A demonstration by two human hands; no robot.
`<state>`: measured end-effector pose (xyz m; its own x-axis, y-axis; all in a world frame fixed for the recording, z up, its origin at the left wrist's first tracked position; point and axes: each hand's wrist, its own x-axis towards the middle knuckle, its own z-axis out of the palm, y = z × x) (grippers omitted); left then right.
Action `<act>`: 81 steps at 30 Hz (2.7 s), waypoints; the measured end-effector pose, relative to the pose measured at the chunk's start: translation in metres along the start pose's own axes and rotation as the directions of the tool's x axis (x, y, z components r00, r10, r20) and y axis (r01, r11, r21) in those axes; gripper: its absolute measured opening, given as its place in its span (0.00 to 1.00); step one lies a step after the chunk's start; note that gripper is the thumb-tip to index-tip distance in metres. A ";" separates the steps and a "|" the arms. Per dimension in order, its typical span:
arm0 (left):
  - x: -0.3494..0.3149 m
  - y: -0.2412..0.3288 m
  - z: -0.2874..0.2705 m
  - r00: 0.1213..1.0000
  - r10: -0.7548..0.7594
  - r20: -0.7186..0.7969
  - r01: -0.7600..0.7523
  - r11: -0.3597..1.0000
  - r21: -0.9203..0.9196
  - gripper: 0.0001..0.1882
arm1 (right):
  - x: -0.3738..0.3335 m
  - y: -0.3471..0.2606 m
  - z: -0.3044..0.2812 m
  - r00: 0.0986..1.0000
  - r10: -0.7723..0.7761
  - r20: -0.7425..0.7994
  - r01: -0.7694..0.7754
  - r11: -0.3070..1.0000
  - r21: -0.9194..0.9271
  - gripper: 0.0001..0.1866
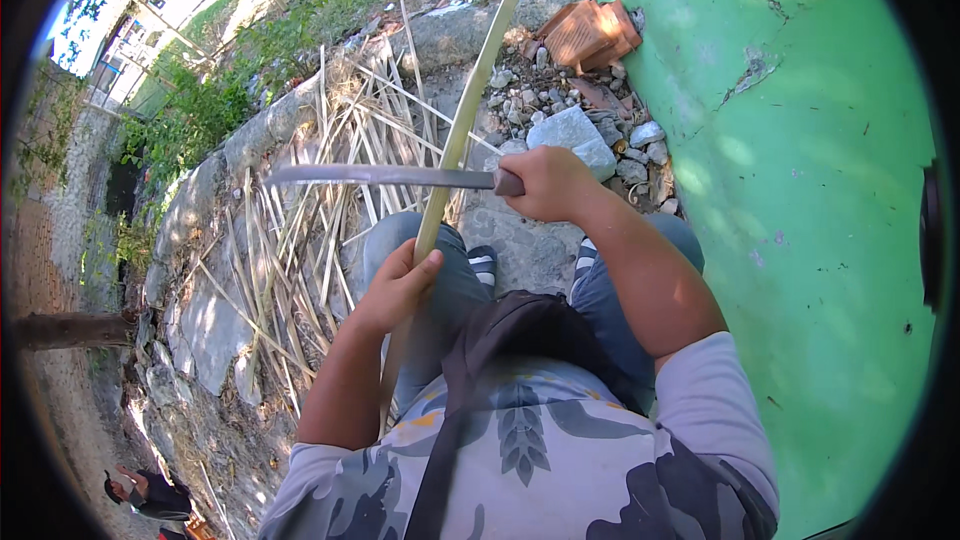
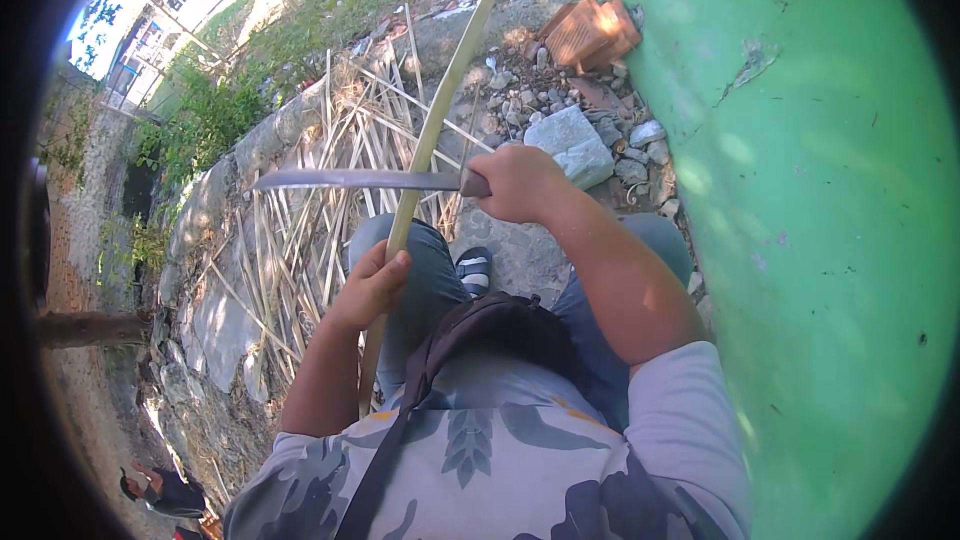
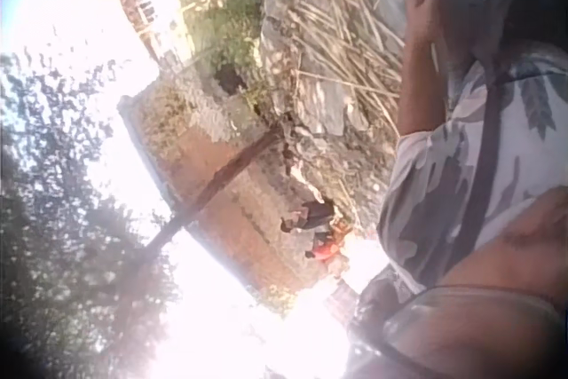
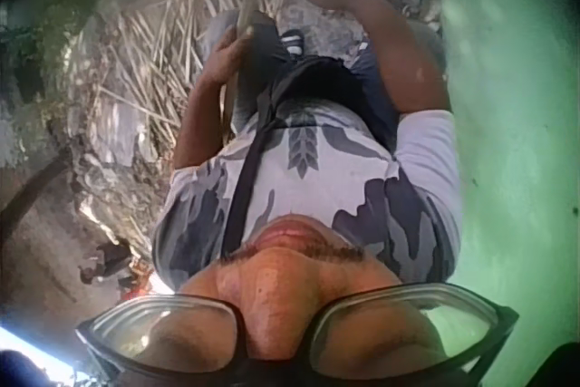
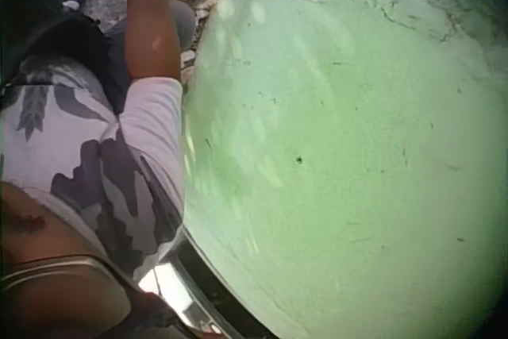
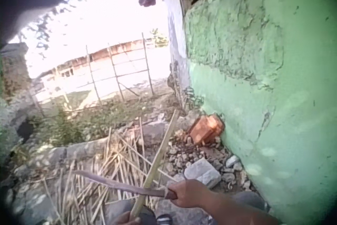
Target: The person holds a bamboo stick and repeatedly scrapes along its length using a machete.
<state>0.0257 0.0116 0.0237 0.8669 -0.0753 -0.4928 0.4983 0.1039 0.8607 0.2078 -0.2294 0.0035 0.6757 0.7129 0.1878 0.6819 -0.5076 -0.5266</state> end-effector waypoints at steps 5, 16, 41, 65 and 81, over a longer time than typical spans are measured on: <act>0.011 -0.006 0.010 0.986 0.162 0.026 -0.164 0.957 0.240 0.17 | -0.015 0.001 -0.006 0.999 0.000 0.033 0.003 0.996 -0.088 0.10; 0.028 -0.008 0.031 0.988 0.153 -0.025 -0.136 0.935 0.327 0.16 | -0.030 0.004 -0.007 0.999 0.051 0.008 -0.050 0.993 -0.109 0.09; 0.028 -0.023 -0.010 0.988 0.152 -0.019 -0.146 0.970 0.192 0.16 | 0.020 0.001 0.017 0.996 0.036 0.080 -0.028 0.995 -0.097 0.07; 0.029 -0.014 -0.010 0.996 0.045 -0.078 -0.024 0.968 0.251 0.18 | 0.018 0.010 0.027 0.999 0.000 0.034 0.000 1.000 0.004 0.08; 0.026 -0.017 -0.010 0.992 0.104 -0.071 -0.072 0.930 0.360 0.17 | 0.012 -0.006 0.025 0.979 -0.087 0.185 0.105 0.990 -0.090 0.09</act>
<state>0.0399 0.0181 -0.0053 0.9128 0.0065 -0.4084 0.3964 -0.2553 0.8818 0.2046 -0.2053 -0.0120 0.5505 0.8314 0.0760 0.7712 -0.4716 -0.4276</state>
